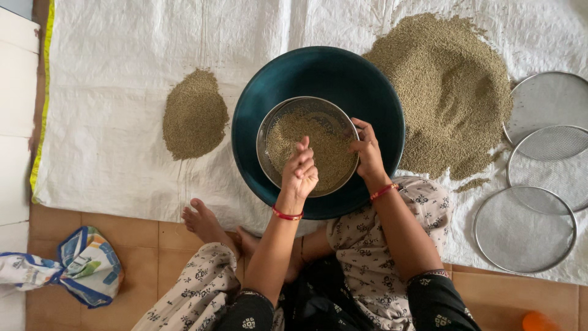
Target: The person sits on the floor and sifts grains using a metal sieve over a large green bowl. They shake the sieve to separate the grains and occasionally pick out debris by hand. The sifted grains fall into the bowl, while the larger particles remain in the sieve.
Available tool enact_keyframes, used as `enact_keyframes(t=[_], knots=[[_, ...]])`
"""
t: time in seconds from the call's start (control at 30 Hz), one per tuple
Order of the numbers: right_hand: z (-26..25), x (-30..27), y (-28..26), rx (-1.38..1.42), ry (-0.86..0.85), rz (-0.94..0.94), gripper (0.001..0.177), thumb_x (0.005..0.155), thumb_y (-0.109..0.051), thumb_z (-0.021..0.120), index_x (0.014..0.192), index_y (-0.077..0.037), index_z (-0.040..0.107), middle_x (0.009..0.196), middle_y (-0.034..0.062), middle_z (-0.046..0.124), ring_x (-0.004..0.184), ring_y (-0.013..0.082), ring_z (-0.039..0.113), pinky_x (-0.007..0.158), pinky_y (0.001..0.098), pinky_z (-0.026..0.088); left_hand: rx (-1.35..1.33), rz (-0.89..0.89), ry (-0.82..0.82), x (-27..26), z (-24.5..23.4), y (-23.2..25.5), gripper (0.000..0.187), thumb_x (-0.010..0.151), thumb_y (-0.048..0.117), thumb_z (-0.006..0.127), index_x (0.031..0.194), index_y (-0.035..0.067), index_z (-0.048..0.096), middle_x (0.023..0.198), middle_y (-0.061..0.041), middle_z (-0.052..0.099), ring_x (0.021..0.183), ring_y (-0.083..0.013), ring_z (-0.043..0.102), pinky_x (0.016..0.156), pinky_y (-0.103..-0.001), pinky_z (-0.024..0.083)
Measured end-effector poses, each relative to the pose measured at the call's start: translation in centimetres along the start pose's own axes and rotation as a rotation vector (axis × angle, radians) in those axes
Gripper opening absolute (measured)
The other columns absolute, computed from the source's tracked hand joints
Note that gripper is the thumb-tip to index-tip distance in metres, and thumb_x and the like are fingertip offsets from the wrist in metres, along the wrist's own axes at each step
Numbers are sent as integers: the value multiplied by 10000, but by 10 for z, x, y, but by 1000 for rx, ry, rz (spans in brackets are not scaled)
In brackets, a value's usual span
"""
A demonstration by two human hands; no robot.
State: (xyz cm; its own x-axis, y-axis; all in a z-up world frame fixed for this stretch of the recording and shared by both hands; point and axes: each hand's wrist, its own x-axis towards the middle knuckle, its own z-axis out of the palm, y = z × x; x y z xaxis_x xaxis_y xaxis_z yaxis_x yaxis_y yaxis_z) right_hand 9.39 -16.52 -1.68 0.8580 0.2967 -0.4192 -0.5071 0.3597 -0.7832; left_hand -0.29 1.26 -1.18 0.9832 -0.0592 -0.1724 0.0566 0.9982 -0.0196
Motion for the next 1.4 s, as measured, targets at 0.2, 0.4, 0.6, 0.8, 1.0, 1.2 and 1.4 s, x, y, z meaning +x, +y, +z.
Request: enact_keyframes(t=[0.2,0.4,0.6,0.8,1.0,1.2,1.4], knots=[[-4,2,5,2,-16,-9,698,709,82,501,1397,-33,480,1185,151,559,1043,230,575,812,294,545,421,240,-45,-3,-32,1,581,1209,447,467,745,136,627,581,34,476,485,-62,516,448,-201,433],[-7,5,8,10,-24,-23,690,706,78,512,1386,-39,490,1180,147,560,1052,234,576,821,304,541,2005,744,96,3,5,-10,345,1063,400,500,998,146,724,977,-75,700,910,-222,688,794,-338,561],[-9,1,4,30,-10,-17,660,731,71,517,1379,-48,486,1173,158,554,1041,253,577,839,335,552,2334,643,143,-11,49,-21,523,962,330,594,1454,159,545,1461,-240,532,1198,-421,623,933,-480,546],[-6,3,1,120,3,70,761,744,49,524,1464,-106,332,1200,159,517,1038,295,599,824,432,589,2291,404,377,-12,33,-9,293,1034,427,620,1290,312,709,1337,-11,727,1334,-328,573,1102,-541,448],[7,-8,8,43,40,146,752,797,-47,530,1469,-180,220,1240,162,519,1018,334,633,708,546,604,2623,717,236,-21,71,-4,503,945,491,662,1376,232,651,1632,-142,366,1522,-522,-11,1142,-766,66],[-10,-33,26,169,-183,263,674,916,-109,536,1512,-80,222,1308,310,524,1091,493,620,860,646,624,2528,825,335,-51,82,1,660,987,517,589,1553,204,458,1685,-183,229,1531,-527,-61,1142,-762,50],[9,-66,23,124,-92,135,785,820,-67,483,1507,-253,151,1412,255,400,1178,502,567,866,708,565,1885,1080,478,-60,18,40,698,1090,561,429,1626,133,301,1719,-144,271,1616,-410,119,1303,-557,131]])
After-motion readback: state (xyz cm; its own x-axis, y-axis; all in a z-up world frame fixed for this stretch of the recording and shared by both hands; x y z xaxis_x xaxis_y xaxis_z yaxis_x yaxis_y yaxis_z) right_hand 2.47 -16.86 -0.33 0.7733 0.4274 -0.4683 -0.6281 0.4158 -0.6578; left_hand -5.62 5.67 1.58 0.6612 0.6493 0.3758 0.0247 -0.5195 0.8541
